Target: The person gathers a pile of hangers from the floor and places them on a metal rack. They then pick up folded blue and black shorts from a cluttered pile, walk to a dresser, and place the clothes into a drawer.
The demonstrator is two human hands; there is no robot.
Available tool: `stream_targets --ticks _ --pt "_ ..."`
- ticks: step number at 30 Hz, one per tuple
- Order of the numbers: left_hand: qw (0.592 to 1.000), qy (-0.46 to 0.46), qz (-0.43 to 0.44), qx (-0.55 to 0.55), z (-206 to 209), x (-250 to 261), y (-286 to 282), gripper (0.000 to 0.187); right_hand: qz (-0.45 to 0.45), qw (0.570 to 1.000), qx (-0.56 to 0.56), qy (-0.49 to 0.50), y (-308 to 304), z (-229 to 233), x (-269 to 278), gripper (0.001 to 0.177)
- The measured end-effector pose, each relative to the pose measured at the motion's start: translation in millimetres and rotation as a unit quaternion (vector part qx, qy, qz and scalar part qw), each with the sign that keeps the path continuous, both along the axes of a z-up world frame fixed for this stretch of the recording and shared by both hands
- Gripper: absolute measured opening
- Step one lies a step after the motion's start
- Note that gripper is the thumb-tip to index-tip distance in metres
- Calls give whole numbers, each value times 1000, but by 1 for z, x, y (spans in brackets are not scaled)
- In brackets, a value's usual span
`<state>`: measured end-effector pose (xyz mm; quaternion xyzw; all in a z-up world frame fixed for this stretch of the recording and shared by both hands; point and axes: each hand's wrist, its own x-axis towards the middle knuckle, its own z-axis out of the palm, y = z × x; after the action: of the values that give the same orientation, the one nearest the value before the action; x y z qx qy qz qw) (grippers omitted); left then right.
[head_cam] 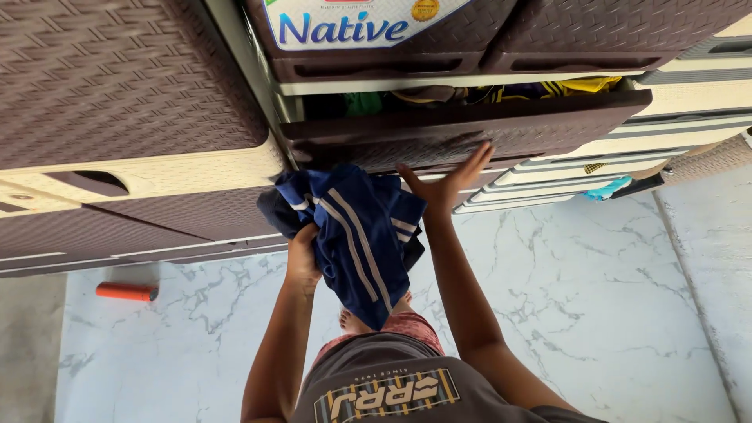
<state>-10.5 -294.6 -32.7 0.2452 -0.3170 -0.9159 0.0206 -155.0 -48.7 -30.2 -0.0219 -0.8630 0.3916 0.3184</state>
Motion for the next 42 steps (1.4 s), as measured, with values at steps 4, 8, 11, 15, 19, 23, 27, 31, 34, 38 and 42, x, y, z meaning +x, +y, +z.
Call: stream_targets --ticks 4,8,11,15,19,23,27,31,34,38,42 --pt "999 -30 7 10 -15 -3 4 41 11 998 -44 -53 -22 7 -36 177" --pt "999 -35 3 10 -24 -18 1 35 10 996 -64 -69 -32 8 -69 179" --pt "999 -40 4 18 -23 -23 4 33 2 996 -62 -61 -47 8 -90 177" --pt "998 -51 18 17 -26 -19 12 33 29 992 -73 -94 -39 -7 -93 166" --pt "997 -60 56 -1 -31 -11 20 43 38 995 -91 -17 -3 -68 -62 109" --pt "994 -88 57 -10 -50 7 20 49 -14 777 -562 -282 13 -149 -82 70" --pt "992 -114 50 -20 -64 19 20 51 -52 531 -789 -306 16 -191 -108 51" --pt "992 -112 54 -28 -70 24 21 53 -74 455 -848 -262 0 -202 -111 48" --pt "989 -133 54 -47 -73 32 15 55 -36 471 -841 -266 0 -212 -103 49" --pt "990 -118 67 -40 -74 51 6 58 9 495 -828 -263 5 -233 -98 48" --pt "985 -150 75 -49 -70 64 -2 59 0 519 -817 -254 16 -253 -62 48"
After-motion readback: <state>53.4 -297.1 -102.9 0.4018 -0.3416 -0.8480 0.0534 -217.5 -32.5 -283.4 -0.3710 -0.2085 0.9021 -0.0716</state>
